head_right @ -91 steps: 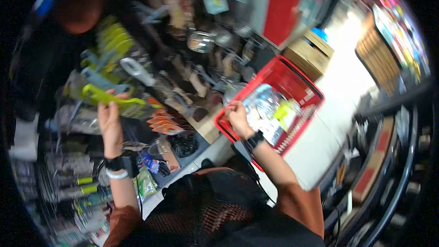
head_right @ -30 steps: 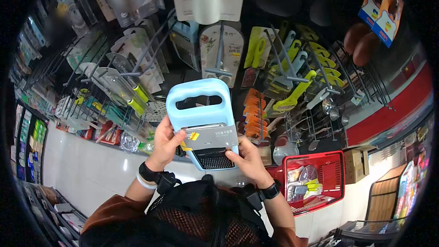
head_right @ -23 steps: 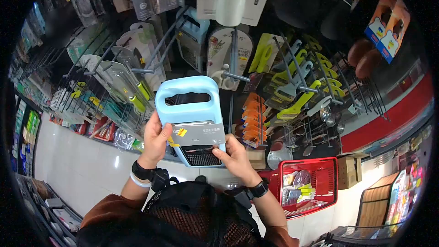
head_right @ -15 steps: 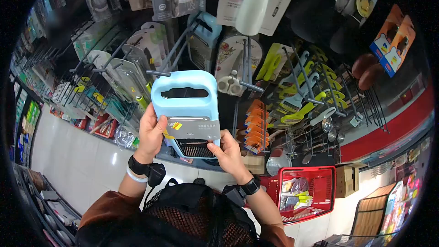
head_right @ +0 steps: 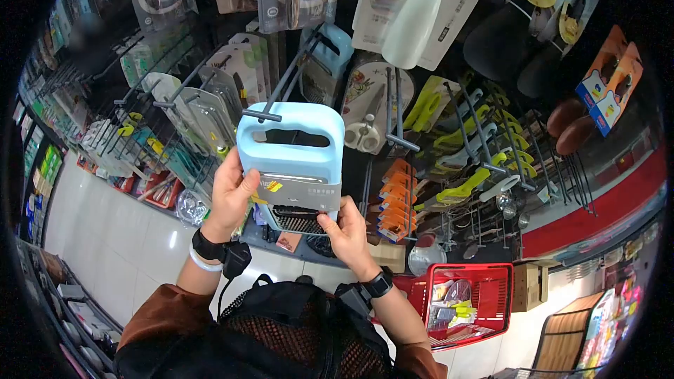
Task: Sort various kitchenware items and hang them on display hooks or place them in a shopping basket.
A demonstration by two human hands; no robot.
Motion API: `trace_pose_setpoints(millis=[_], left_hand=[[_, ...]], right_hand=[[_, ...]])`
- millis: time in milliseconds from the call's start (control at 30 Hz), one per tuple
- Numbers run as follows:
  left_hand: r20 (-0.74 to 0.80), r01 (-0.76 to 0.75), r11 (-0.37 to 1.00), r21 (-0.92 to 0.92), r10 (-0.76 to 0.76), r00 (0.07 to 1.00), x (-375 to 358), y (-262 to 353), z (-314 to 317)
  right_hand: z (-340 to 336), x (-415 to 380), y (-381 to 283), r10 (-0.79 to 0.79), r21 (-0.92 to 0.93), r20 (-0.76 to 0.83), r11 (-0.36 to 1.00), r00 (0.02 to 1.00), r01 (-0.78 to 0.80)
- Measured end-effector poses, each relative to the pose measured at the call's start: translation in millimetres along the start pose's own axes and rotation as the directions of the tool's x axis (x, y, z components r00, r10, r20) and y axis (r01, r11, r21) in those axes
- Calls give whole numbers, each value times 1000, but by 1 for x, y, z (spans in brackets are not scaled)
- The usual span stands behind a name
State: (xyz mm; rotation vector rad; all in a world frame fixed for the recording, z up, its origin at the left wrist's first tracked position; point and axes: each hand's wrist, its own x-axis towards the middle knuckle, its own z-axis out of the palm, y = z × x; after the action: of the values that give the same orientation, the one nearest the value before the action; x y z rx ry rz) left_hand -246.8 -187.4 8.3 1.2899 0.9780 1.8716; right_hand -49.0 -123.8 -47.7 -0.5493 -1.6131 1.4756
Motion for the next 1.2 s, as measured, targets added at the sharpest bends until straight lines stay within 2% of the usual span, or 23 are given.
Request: trace_pose_setpoints(millis=[67,367,433,467,500,533,567,600,667,700,733,800,933,1067,1200], left_hand=[[-15,-25,1000,15,25,1000,7,2,1],[-47,-55,998,29,56,997,31,8,5],[-126,-225,947,228,258,958,36,19,10],[-132,-224,947,231,259,957,38,27,10],[-61,-352,792,499,437,897,42,37,8],[59,-438,549,712,574,817,46,46,7],[96,-493,518,699,615,783,53,54,9],[94,-489,518,702,613,784,59,59,7],[326,-613,313,726,628,707,73,67,4],[357,-624,296,723,614,704,76,74,6],[360,-628,293,721,615,701,80,75,6],[395,-626,459,631,503,768,86,77,8],[436,-597,513,617,410,801,90,83,14],[480,-629,387,674,417,772,92,83,14],[462,-619,398,677,425,778,94,83,15]], right_hand=[[4,8,-5,-18,39,-14,999,1000,18],[13,15,-2,-46,-71,-73,997,996,41],[15,7,2,-54,-93,-125,995,991,42],[15,4,0,-52,-92,-118,995,992,41],[18,2,-4,-67,-54,-135,997,989,61],[21,1,-10,-82,-15,-152,997,985,81],[23,1,-19,-73,38,-142,996,987,79],[23,-1,-21,-70,40,-138,996,988,76],[20,-2,-23,-50,-24,-119,999,992,47],[21,-3,-26,-51,-24,-120,999,992,49],[21,-3,-30,-40,-34,-115,999,993,36],[22,-3,-35,-35,-41,-116,999,993,30],[20,-2,-40,3,1,-110,1000,994,-3],[18,0,-42,26,-50,-104,998,994,-31],[16,-4,-51,23,-80,-127,996,992,-33]])
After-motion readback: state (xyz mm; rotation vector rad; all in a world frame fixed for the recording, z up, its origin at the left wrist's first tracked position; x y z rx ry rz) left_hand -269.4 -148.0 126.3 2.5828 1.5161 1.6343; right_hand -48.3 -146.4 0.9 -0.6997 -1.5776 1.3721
